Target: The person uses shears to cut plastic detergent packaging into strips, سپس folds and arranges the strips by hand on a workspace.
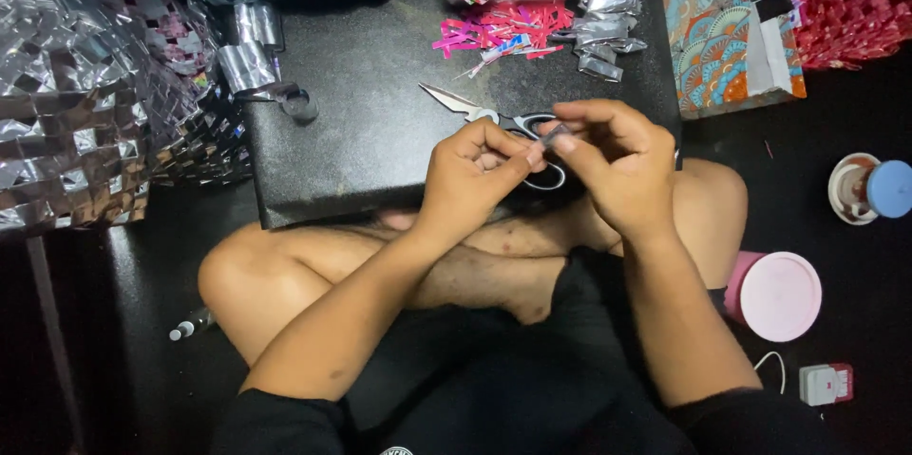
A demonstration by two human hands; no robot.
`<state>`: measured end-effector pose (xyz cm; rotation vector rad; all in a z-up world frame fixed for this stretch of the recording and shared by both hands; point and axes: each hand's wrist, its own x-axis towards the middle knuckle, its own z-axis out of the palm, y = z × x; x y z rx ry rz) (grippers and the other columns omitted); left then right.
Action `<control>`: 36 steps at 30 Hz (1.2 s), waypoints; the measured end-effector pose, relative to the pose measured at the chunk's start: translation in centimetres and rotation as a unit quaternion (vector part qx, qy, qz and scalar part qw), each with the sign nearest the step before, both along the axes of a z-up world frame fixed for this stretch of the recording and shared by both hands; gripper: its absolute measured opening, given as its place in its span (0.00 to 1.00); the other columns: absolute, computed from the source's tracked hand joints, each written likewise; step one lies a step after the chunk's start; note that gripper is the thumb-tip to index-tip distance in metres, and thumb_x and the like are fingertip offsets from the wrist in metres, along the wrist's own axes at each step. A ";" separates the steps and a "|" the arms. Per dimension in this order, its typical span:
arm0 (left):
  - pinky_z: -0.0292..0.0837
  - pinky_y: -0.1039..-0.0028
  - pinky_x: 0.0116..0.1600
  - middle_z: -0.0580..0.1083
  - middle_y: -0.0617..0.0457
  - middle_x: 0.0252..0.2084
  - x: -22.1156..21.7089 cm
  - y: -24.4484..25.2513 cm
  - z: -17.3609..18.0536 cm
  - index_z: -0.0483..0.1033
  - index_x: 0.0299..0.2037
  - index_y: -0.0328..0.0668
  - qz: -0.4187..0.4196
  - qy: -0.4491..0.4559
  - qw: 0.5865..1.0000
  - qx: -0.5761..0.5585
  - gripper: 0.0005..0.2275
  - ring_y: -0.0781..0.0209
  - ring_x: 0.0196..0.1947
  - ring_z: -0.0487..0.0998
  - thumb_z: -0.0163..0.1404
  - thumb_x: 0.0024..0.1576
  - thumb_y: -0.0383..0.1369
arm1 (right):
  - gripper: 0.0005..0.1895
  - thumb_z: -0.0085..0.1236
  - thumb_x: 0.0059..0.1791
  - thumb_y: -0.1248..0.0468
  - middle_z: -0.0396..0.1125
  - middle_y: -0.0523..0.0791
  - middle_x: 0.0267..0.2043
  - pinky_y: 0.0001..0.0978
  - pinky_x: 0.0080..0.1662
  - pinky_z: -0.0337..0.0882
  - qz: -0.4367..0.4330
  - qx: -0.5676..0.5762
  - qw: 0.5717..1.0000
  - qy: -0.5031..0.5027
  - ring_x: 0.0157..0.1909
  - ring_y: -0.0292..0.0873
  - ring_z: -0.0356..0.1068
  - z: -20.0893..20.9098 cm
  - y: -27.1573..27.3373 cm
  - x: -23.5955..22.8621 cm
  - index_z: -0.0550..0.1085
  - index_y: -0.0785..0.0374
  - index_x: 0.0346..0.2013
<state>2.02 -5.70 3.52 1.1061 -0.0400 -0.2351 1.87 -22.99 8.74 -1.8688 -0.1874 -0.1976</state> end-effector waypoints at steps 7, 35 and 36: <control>0.84 0.75 0.42 0.81 0.40 0.37 0.4 -0.1 -0.2 0.74 0.44 0.30 -0.021 0.017 1.000 -0.015 0.10 0.61 0.33 0.84 0.59 0.55 0.21 | 0.08 0.62 0.52 0.78 0.76 0.55 0.33 0.32 0.40 0.77 -0.031 0.020 0.998 -0.047 0.33 0.40 0.76 0.2 0.4 -0.1 0.77 0.77 0.46; 0.80 0.77 0.43 0.80 0.48 0.38 3.5 3.9 -0.1 0.79 0.47 0.39 0.101 -0.021 0.993 0.059 0.09 0.68 0.34 0.81 0.56 0.57 0.25 | 0.33 0.51 0.59 0.65 0.60 0.40 0.25 0.22 0.30 0.61 0.114 0.044 0.992 0.005 0.26 0.34 0.60 -4.3 1.7 1.4 0.52 0.64 0.77; 0.79 0.79 0.43 0.80 0.48 0.38 3.3 3.7 0.0 0.77 0.47 0.37 0.079 -0.037 0.995 0.052 0.09 0.69 0.34 0.80 0.56 0.57 0.23 | 0.37 0.53 0.57 0.66 0.61 0.39 0.24 0.21 0.29 0.63 0.165 0.074 0.982 0.052 0.25 0.32 0.62 -3.4 1.7 1.1 0.50 0.62 0.78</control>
